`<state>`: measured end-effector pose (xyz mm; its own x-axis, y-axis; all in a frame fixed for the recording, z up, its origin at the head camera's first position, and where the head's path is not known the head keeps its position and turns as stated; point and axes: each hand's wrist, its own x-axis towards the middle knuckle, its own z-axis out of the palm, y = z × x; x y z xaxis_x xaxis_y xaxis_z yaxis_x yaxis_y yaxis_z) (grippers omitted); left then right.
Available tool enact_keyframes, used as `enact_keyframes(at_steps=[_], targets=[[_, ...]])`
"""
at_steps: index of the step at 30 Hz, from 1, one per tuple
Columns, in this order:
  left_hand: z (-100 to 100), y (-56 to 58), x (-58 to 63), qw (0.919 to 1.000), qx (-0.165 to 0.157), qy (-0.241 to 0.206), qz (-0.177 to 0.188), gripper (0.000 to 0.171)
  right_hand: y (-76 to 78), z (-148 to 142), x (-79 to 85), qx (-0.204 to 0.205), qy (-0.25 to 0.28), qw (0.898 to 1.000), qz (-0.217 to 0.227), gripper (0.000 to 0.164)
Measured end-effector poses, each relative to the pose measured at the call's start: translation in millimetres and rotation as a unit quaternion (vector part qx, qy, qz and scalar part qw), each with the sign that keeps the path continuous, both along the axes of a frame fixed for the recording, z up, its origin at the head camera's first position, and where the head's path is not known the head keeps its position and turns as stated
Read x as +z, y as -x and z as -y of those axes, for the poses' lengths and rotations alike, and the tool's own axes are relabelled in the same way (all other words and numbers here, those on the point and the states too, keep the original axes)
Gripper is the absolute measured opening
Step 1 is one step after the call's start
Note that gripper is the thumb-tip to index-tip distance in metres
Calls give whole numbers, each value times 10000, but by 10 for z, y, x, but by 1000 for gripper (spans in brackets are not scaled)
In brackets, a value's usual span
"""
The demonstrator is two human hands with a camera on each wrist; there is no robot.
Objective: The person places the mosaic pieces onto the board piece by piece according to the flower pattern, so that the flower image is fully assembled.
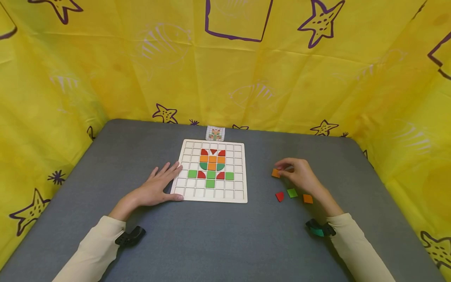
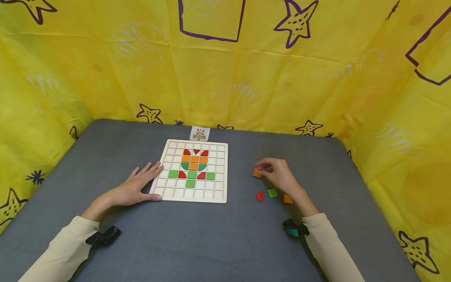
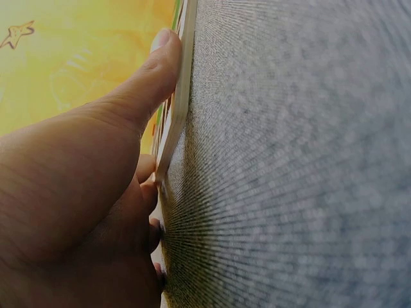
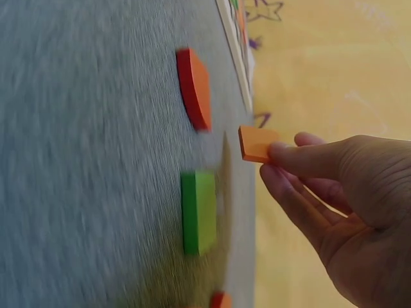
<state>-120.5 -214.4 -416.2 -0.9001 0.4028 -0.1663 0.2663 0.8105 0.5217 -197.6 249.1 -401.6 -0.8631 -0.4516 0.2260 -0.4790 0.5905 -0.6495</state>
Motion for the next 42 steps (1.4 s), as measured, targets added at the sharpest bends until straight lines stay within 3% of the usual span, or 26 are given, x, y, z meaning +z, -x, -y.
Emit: enact_keyframes(at_steps=[16,42], targets=[[-5,-8,26,10000,7,-95,-27,102,-26,480,-16,413,207,9989,-58,18],[-3,-14,8,10000,-20,-74,-36,101,-17,1193,65,1090,177,9932,377,17]])
